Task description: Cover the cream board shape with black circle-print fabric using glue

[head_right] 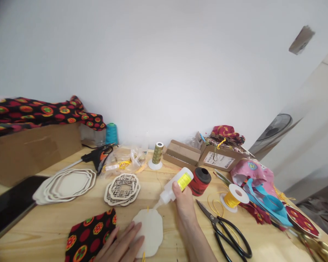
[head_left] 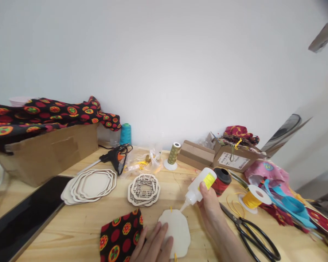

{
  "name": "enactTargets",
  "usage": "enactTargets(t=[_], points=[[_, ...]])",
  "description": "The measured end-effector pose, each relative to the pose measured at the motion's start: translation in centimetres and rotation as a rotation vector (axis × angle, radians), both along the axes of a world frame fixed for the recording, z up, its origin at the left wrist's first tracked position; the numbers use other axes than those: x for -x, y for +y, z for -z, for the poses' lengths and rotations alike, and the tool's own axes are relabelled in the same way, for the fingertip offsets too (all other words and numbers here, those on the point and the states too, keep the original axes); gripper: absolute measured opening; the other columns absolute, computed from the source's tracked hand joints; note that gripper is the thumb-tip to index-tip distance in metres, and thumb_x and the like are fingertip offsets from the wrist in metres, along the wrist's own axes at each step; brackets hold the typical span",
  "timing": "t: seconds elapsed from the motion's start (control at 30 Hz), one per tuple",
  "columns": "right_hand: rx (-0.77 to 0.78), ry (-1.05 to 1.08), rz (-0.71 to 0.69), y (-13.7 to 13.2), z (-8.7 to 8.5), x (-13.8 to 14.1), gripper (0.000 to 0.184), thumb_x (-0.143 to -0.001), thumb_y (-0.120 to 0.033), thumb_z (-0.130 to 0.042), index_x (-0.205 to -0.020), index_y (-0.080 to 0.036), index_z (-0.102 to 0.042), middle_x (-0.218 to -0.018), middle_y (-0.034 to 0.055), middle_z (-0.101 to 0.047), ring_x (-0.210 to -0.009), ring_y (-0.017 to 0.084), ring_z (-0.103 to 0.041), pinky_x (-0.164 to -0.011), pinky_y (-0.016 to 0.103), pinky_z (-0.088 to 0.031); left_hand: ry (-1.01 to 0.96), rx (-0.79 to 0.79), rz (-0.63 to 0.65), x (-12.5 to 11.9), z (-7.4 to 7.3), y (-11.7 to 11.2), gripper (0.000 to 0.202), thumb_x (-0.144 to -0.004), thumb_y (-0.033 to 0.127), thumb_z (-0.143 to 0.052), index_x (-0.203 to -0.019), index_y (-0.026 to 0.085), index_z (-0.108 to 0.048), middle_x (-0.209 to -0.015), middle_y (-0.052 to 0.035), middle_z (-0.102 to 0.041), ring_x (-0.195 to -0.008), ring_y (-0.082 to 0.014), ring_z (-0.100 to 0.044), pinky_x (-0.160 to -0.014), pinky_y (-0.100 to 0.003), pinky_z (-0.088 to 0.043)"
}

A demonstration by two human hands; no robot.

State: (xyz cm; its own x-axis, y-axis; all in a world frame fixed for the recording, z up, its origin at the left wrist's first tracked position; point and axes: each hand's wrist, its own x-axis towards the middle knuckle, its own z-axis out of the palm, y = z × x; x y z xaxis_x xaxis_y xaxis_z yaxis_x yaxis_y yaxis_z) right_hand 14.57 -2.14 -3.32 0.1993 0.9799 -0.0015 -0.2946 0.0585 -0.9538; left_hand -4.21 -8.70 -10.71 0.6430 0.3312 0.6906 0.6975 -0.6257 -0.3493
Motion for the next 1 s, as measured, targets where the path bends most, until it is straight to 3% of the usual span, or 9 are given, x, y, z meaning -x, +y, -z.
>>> enactTargets(t=[0.27,0.67,1.0], points=[[0.026,-0.117,0.206,0.1,-0.3,0.3,0.032,-0.054,-0.038,-0.071,-0.058,-0.014,-0.052,-0.049,-0.0036,-0.05,-0.044,0.01,-0.044,-0.043,0.023,-0.036,-0.064,-0.009,-0.001,-0.4,-1.2,0.0,0.026,-0.086,0.026,-0.036,-0.084,0.022,-0.062,-0.085,0.0002,-0.071,-0.079,-0.0125,-0.064,-0.105,-0.035,-0.005],[0.02,-0.207,0.279,0.0,-0.5,0.1,0.033,-0.052,-0.038,-0.071,-0.054,-0.014,-0.05,-0.047,-0.0029,-0.05,-0.041,0.009,-0.041,-0.038,0.022,-0.031,-0.058,0.007,-0.025,-0.4,-1.4,-0.3,0.025,-0.086,0.029,-0.036,-0.086,0.022,-0.061,-0.087,0.0,-0.07,-0.082,-0.0118,-0.062,-0.105,-0.034,-0.005],[-0.082,-0.445,0.327,-0.9,-1.3,0.9,0.027,-0.054,-0.038,-0.069,-0.055,-0.014,-0.056,-0.049,0.0012,-0.056,-0.046,0.015,-0.049,-0.044,0.027,-0.039,-0.031,0.008,-0.026,-0.3,-1.5,-0.5,0.027,-0.086,0.029,-0.035,-0.087,0.023,-0.061,-0.088,0.0009,-0.07,-0.083,-0.0116,-0.062,-0.105,-0.033,-0.003]])
